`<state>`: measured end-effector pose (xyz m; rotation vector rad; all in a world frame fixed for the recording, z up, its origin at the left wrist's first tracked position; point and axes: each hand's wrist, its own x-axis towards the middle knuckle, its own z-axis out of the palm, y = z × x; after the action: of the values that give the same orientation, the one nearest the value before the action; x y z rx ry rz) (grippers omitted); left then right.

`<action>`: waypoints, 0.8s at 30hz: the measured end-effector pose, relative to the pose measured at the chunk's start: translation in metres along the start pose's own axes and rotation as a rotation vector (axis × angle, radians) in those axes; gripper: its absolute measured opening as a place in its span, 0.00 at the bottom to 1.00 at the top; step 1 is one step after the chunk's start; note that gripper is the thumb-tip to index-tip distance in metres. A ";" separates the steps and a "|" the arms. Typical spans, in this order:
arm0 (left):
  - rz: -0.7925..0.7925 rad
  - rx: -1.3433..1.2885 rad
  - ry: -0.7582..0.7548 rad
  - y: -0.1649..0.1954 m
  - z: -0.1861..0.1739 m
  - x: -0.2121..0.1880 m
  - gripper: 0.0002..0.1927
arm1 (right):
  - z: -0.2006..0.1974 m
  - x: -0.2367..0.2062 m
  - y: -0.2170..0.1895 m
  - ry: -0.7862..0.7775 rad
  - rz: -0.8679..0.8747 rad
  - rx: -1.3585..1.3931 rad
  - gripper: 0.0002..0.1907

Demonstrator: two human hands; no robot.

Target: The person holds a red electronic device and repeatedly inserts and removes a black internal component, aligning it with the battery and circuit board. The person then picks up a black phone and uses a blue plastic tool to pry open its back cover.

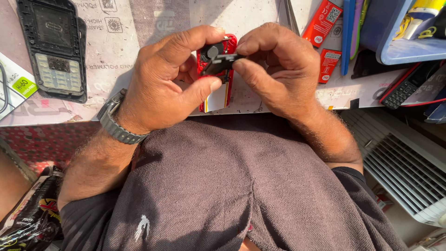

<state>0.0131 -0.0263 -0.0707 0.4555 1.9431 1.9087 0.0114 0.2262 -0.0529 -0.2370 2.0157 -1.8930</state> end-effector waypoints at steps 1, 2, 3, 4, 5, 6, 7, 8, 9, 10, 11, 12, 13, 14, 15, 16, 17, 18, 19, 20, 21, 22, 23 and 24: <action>0.016 0.006 -0.008 0.002 0.000 0.000 0.31 | -0.001 -0.001 0.000 0.004 0.026 0.030 0.08; 0.031 0.012 -0.015 0.003 -0.001 0.001 0.32 | -0.002 -0.002 0.000 0.009 0.031 0.038 0.07; 0.040 0.013 -0.020 0.004 -0.001 0.001 0.32 | -0.003 -0.002 0.000 0.017 0.054 0.049 0.07; 0.048 0.015 -0.024 0.005 -0.001 0.002 0.33 | -0.003 -0.002 0.000 0.025 0.076 0.060 0.07; 0.051 0.013 -0.025 0.005 0.000 0.002 0.33 | -0.003 -0.002 -0.001 0.036 0.115 0.074 0.07; 0.047 0.020 -0.025 0.005 0.000 0.003 0.33 | -0.003 -0.002 -0.002 0.049 0.144 0.083 0.07; 0.044 0.027 -0.025 0.005 0.000 0.003 0.34 | -0.004 -0.002 -0.003 0.062 0.174 0.093 0.08; 0.034 0.044 -0.023 0.004 -0.001 0.003 0.34 | -0.003 -0.003 -0.003 0.078 0.194 0.098 0.10; 0.026 0.049 -0.023 0.004 -0.001 0.003 0.34 | -0.002 -0.003 -0.003 0.094 0.214 0.104 0.11; 0.018 0.055 -0.023 0.003 -0.001 0.002 0.34 | -0.001 -0.003 -0.003 0.080 0.196 0.108 0.10; 0.014 0.048 -0.024 0.003 -0.001 0.001 0.34 | -0.001 -0.003 -0.003 0.067 0.178 0.113 0.09; 0.021 0.048 -0.027 0.002 -0.002 0.001 0.33 | -0.001 -0.002 -0.003 0.065 0.170 0.106 0.09; 0.027 0.048 -0.030 0.001 -0.002 0.001 0.33 | -0.002 -0.002 -0.002 0.064 0.162 0.098 0.08; 0.041 0.053 -0.034 -0.001 -0.002 0.001 0.32 | -0.001 -0.002 -0.001 0.073 0.166 0.078 0.08; 0.045 0.061 -0.035 -0.002 -0.002 0.001 0.32 | -0.001 -0.002 -0.001 0.075 0.165 0.059 0.08; 0.049 0.068 -0.036 -0.003 -0.001 0.001 0.32 | -0.001 -0.003 0.000 0.076 0.164 0.040 0.08; 0.044 0.077 -0.036 -0.004 -0.001 0.002 0.32 | -0.002 -0.003 0.000 0.072 0.157 0.020 0.08; 0.027 0.078 -0.035 -0.004 -0.001 0.002 0.32 | -0.002 -0.003 0.001 0.067 0.152 0.014 0.07; 0.010 0.078 -0.033 -0.004 -0.001 0.002 0.33 | -0.002 -0.003 0.001 0.062 0.146 0.009 0.07; -0.018 0.069 -0.032 -0.004 -0.001 0.002 0.33 | -0.002 -0.004 0.001 0.059 0.142 0.017 0.07; -0.044 0.061 -0.030 -0.004 -0.001 0.002 0.34 | -0.003 -0.004 0.002 0.054 0.133 0.017 0.07; -0.016 0.048 -0.027 -0.004 -0.002 0.003 0.33 | -0.003 -0.004 0.002 0.049 0.124 0.017 0.07; 0.010 0.034 -0.023 -0.004 -0.002 0.003 0.32 | -0.003 -0.004 0.002 0.043 0.114 0.012 0.06; 0.036 0.021 -0.021 -0.003 -0.002 0.003 0.31 | -0.003 -0.004 0.002 0.043 0.119 0.012 0.06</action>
<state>0.0097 -0.0267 -0.0742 0.5176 1.9560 1.9002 0.0143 0.2308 -0.0542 -0.0723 1.9990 -1.8506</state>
